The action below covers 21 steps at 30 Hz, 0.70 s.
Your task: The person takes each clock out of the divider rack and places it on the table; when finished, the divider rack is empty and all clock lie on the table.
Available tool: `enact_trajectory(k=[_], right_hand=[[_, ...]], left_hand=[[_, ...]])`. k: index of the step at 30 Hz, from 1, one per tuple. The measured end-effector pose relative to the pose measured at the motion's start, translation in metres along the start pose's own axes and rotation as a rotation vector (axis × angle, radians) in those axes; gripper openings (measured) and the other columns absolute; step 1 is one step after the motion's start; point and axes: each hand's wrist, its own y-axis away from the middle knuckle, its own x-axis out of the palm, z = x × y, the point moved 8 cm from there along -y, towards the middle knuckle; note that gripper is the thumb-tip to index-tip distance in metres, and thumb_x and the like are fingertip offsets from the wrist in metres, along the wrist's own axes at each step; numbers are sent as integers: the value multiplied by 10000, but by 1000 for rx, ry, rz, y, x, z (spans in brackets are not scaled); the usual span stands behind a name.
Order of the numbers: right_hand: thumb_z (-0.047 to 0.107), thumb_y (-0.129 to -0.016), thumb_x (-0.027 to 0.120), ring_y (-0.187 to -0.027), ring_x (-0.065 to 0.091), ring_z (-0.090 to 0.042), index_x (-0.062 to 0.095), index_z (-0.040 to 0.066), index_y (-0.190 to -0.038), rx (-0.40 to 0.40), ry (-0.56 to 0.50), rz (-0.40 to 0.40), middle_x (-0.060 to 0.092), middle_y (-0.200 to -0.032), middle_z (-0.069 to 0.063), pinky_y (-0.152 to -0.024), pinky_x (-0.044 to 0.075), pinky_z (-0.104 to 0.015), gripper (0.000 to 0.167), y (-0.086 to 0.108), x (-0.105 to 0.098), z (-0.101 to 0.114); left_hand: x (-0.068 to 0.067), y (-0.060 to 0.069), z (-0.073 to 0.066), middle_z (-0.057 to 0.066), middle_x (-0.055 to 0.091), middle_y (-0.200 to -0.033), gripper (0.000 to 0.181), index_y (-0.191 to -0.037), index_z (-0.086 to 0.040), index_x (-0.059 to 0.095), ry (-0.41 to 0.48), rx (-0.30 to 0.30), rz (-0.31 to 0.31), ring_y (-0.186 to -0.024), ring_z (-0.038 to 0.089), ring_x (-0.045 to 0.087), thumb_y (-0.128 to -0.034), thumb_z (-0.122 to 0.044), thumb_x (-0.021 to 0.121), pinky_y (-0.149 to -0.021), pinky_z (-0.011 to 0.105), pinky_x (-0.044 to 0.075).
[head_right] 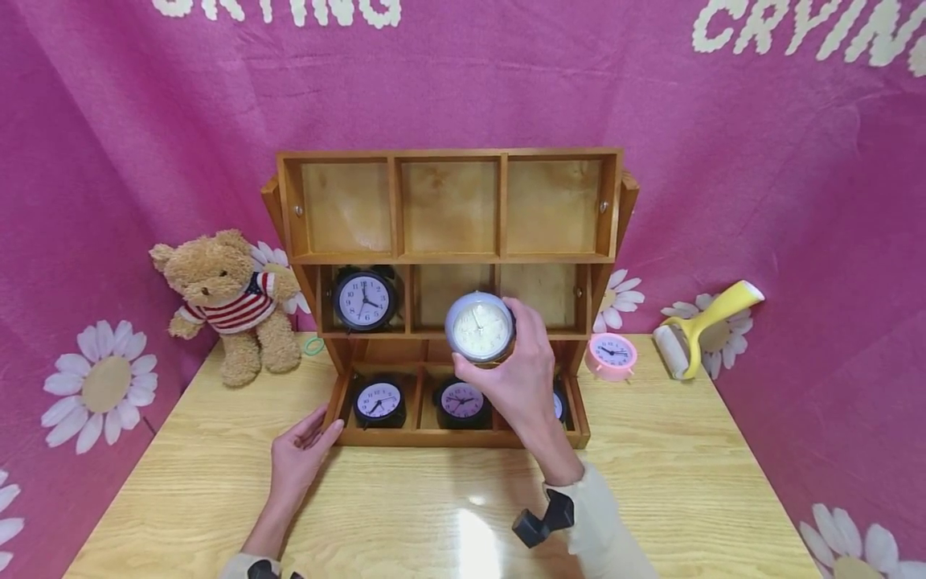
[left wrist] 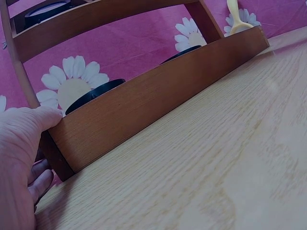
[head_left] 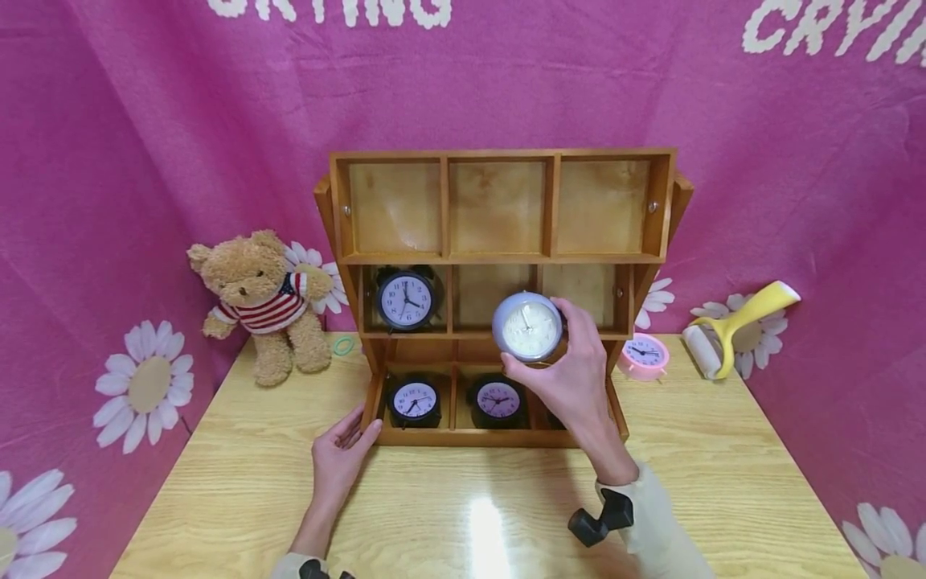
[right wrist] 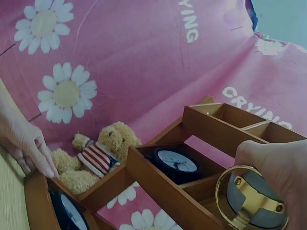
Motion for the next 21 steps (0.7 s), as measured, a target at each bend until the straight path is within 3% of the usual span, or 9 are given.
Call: enact_trajectory(k=[6, 11, 15, 21], right_hand=[[320, -608, 982, -1102, 612, -275, 594, 29, -1346, 35, 37, 0, 648, -1227, -146, -858, 528, -403, 883, 9, -22, -11], [245, -596, 998, -1051, 619, -253, 587, 20, -1353, 94, 63, -4, 654, -1214, -143, -829, 487, -204, 890, 16, -45, -24], [149, -594, 997, -1017, 608, -214, 591, -2, -1350, 144, 58, -23, 646, -1195, -156, -791, 459, -54, 871, 19, -67, -35], [87, -591, 982, -1001, 559, -82, 600, 2, -1370, 171, 97, -52, 650, -1187, -152, -771, 440, -52, 871, 22, -98, -44]], left_hand=[[1, 1, -4, 242, 672, -1319, 482, -1323, 46, 687, 3, -4, 7, -1074, 71, 688, -889, -97, 844, -866, 103, 540], [1, 3, -2, 240, 668, -1328, 489, -1327, 49, 682, 8, -12, 14, -1107, 114, 684, -890, -99, 844, -871, 100, 537], [1, 1, -1, 232, 677, -1318, 486, -1321, 48, 688, -2, -6, 10, -1070, 55, 686, -888, -104, 847, -868, 108, 543], [0, 0, 1, 234, 676, -1320, 490, -1326, 54, 681, -2, -3, 14, -1012, -43, 671, -891, -101, 844, -871, 114, 547]])
